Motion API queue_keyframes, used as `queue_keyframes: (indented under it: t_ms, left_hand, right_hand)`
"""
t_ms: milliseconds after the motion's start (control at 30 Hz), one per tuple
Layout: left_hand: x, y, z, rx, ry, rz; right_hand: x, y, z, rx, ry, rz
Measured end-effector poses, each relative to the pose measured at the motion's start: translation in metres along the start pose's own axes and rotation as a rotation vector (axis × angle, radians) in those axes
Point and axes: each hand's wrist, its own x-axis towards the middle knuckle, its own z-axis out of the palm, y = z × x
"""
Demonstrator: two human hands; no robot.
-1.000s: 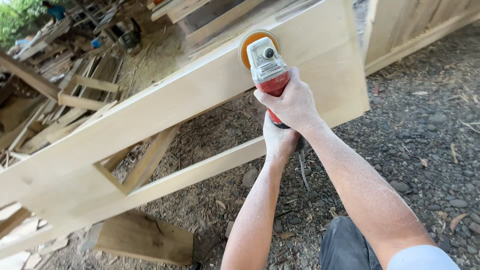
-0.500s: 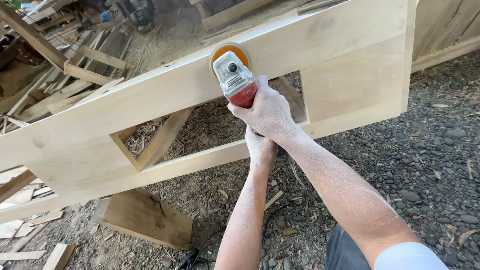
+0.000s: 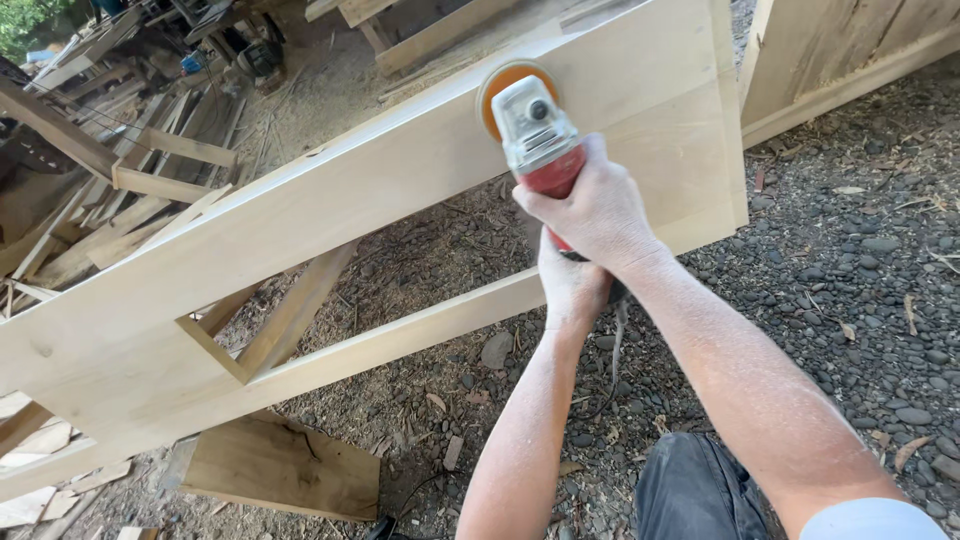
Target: The person uses a power sander to smooth the edges and surface of a large wooden frame, moving the tool along the sides and across the flat surfaces by hand.
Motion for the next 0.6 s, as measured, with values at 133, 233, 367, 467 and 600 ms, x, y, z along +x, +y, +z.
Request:
queue_keyframes:
  t_ms: [133,233,367,467,600]
  left_hand:
    - [0.004,0.0,0.034,0.027,-0.046,-0.015]
    - [0.007,0.002,0.045,0.208,-0.026,-0.122]
    - [0.014,0.007,0.052,0.411,-0.052,-0.172]
    - [0.015,0.015,0.04,0.454,-0.057,-0.164]
    - [0.012,0.02,0.008,0.413,0.02,-0.134]
  right_hand:
    - [0.008,0.025,-0.025,0.009,0.061,0.039]
    - [0.008,0.039,-0.034,0.093,0.096,0.022]
    - [0.014,0.049,-0.043,0.177,0.167,0.065]
    - [0.015,0.039,-0.037,0.217,0.174,0.106]
    - [0.007,0.009,-0.007,0.163,0.154,0.013]
